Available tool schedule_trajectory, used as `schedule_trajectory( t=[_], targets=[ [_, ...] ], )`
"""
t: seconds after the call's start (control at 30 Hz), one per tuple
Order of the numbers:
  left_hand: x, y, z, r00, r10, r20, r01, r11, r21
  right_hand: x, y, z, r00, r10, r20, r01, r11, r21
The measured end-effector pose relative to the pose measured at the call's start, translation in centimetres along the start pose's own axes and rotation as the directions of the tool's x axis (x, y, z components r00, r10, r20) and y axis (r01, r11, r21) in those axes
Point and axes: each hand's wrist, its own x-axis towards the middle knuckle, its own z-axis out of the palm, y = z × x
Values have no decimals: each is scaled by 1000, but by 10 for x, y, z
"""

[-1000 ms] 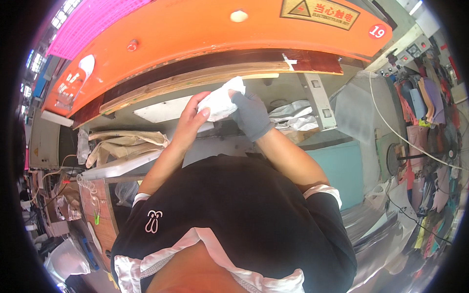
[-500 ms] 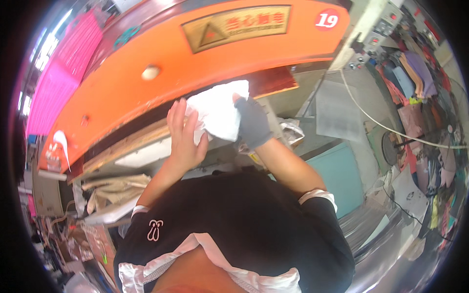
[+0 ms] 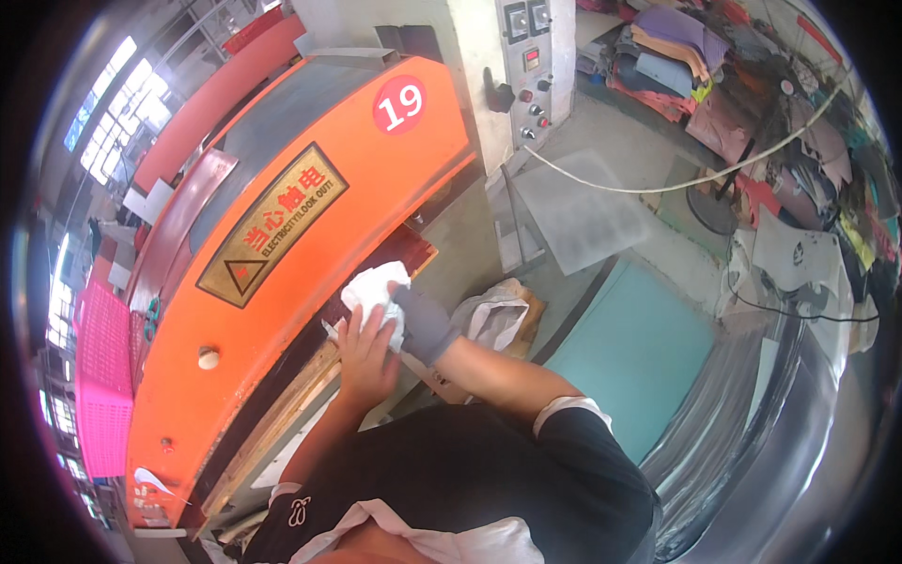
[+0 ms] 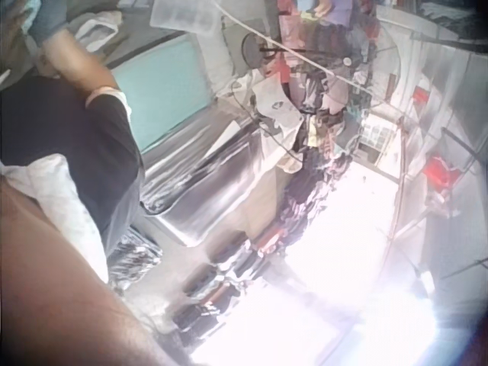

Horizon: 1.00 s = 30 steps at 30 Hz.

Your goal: The person places a white sheet and a template on a heat press, closes the press, and operates the control panel. They then wipe the control panel with a tissue and reopen the press to remove the template.

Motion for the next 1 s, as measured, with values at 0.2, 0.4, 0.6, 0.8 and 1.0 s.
schedule_trajectory(
  t=[0.2, 0.4, 0.6, 0.8, 1.0],
  targets=[
    [-11, -7, 22, 984, -138, 113, 155, 975, -157, 23, -101, -41, 854, -497, -153, 434, 844, -315],
    [-36, -16, 35, 960, -203, 193, 242, 948, -205, 66, -327, -41, 70, -978, -195, 738, 182, -650],
    [-29, -24, 29, 958, -244, 150, 275, 930, -243, 128, -355, -24, 206, -949, 239, -23, -249, -968],
    [-18, -38, 12, 935, -341, 100, 356, 902, -246, 182, -328, -64, 350, -696, 627, 111, -633, -766],
    [-12, -41, 3, 929, -363, 76, 371, 908, -195, 186, -338, -80, 369, -753, 545, 286, -465, -838]
  ],
)
